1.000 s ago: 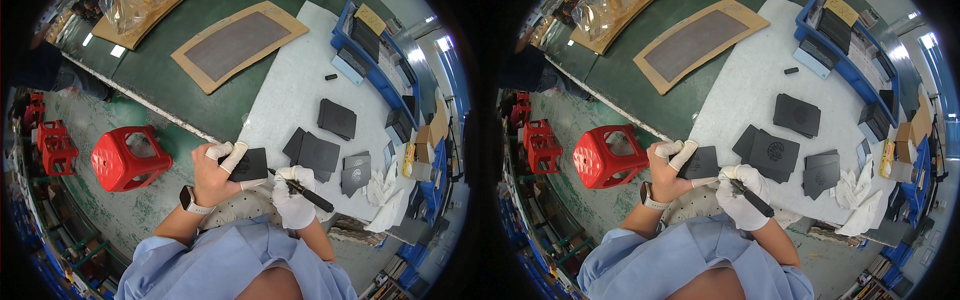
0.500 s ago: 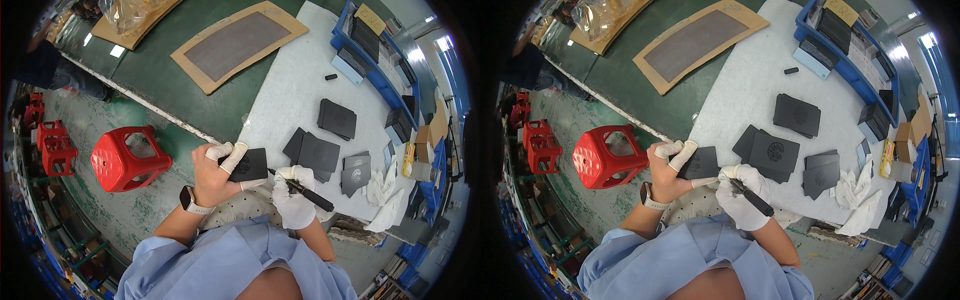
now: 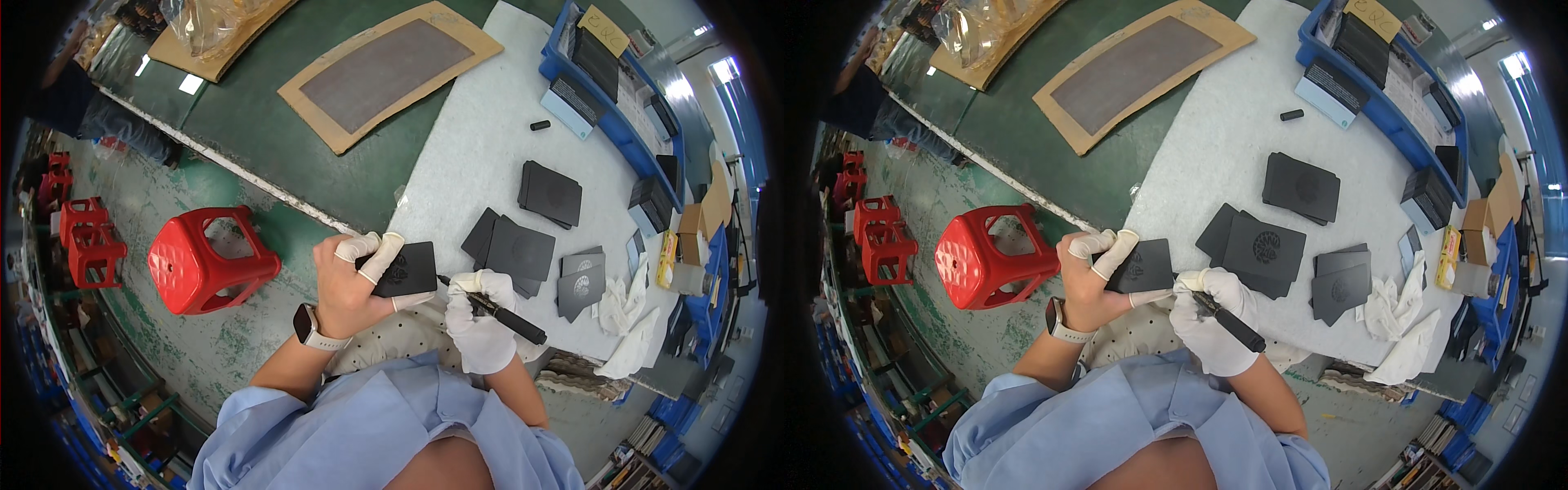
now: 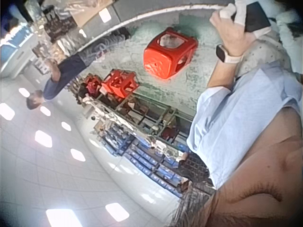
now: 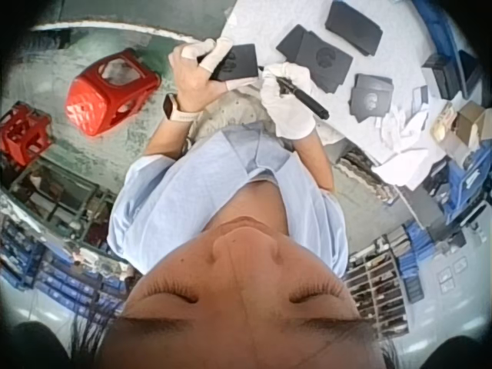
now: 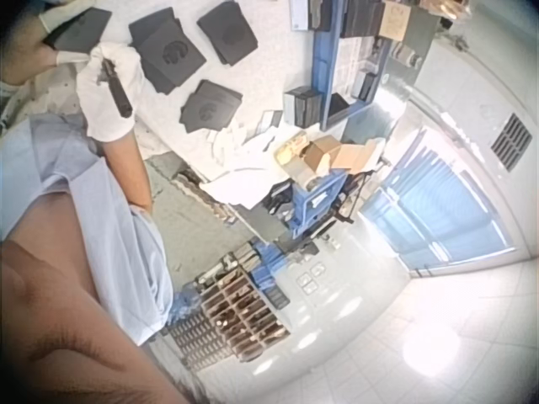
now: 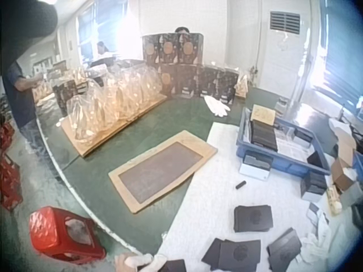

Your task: The person marks black rectangular electronic components with a black marker, then wipes them with a white cloth. The person handles the components one by one, turning them over to inspect different sides and stacking them on the table.

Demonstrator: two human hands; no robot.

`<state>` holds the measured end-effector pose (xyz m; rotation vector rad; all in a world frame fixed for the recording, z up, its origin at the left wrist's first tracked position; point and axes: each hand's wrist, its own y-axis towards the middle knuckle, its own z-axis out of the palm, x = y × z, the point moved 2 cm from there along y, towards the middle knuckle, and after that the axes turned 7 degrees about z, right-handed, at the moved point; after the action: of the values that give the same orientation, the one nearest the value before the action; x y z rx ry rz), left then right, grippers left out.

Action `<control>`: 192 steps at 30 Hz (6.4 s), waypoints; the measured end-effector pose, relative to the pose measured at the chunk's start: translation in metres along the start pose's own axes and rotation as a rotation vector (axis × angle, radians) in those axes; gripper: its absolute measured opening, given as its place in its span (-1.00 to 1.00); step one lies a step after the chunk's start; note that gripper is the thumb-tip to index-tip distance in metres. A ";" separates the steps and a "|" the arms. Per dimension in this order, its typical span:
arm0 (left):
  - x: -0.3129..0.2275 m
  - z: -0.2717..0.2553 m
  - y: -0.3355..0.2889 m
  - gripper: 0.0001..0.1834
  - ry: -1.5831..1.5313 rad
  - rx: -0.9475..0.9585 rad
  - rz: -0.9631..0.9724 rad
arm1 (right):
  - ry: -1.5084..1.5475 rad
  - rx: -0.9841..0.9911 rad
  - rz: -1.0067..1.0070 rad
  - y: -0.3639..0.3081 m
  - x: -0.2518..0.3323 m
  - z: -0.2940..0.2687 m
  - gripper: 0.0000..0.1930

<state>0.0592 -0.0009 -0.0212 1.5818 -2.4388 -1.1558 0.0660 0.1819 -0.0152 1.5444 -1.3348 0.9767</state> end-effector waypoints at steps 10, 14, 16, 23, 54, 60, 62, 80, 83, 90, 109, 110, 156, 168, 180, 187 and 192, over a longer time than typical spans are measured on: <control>0.001 0.000 -0.001 -0.21 -0.015 -0.012 -0.005 | 0.247 -0.075 0.152 0.002 0.012 0.000 -0.91; 0.002 0.001 -0.001 -0.21 -0.029 -0.010 -0.011 | 0.191 0.028 0.217 0.003 0.014 0.005 -0.89; 0.002 0.002 -0.002 -0.21 -0.032 -0.012 -0.017 | 0.142 0.050 0.245 0.003 0.008 0.011 -0.84; 0.002 0.002 -0.002 -0.18 -0.037 -0.008 -0.019 | 0.097 0.011 0.109 0.008 0.007 0.016 -0.78; 0.005 0.005 -0.002 -0.14 -0.055 -0.059 0.030 | 0.140 -0.040 0.148 0.009 0.009 0.013 -0.93; 0.004 0.004 0.001 -0.16 -0.056 -0.067 0.043 | 0.518 -0.295 0.202 0.005 0.027 0.004 -0.98; 0.003 0.004 0.001 -0.16 -0.050 -0.063 0.033 | 0.419 -0.218 0.084 0.004 0.020 -0.002 -0.80; 0.004 0.003 -0.002 -0.19 -0.087 -0.052 0.000 | -0.189 -0.198 -0.180 0.031 0.024 -0.010 -0.64; 0.004 0.005 -0.005 -0.19 -0.094 -0.049 -0.014 | -0.097 -0.193 -0.058 0.030 0.021 -0.009 -0.80; 0.003 0.004 -0.004 -0.19 -0.072 -0.040 -0.012 | 0.081 -0.163 -0.047 0.028 0.015 0.000 -0.81; 0.005 0.004 -0.004 -0.21 -0.106 -0.063 -0.003 | -0.066 -0.063 -0.093 0.030 0.014 0.004 -0.77; 0.005 0.004 -0.003 -0.21 -0.104 -0.056 -0.007 | -0.073 -0.059 -0.098 0.031 0.014 0.004 -0.76; 0.005 0.004 0.001 -0.15 -0.066 -0.099 0.066 | -0.107 -0.094 -0.180 0.032 0.016 0.003 -0.77; 0.005 0.005 -0.005 -0.21 -0.103 -0.064 -0.013 | -0.104 -0.077 -0.193 0.029 0.014 0.000 -0.76; 0.004 0.003 -0.001 -0.18 -0.076 -0.061 0.015 | -0.073 -0.075 -0.179 0.030 0.015 0.000 -0.78; 0.004 0.004 -0.004 -0.21 -0.074 -0.060 -0.007 | -0.081 -0.060 -0.194 0.028 0.011 -0.002 -0.79; 0.005 0.006 -0.005 -0.21 -0.103 -0.074 -0.009 | -0.094 -0.063 -0.210 0.029 0.012 0.000 -0.78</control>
<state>0.0587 -0.0026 -0.0298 1.5525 -2.4210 -1.3449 0.0388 0.1760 -0.0003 1.6618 -1.2261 0.7330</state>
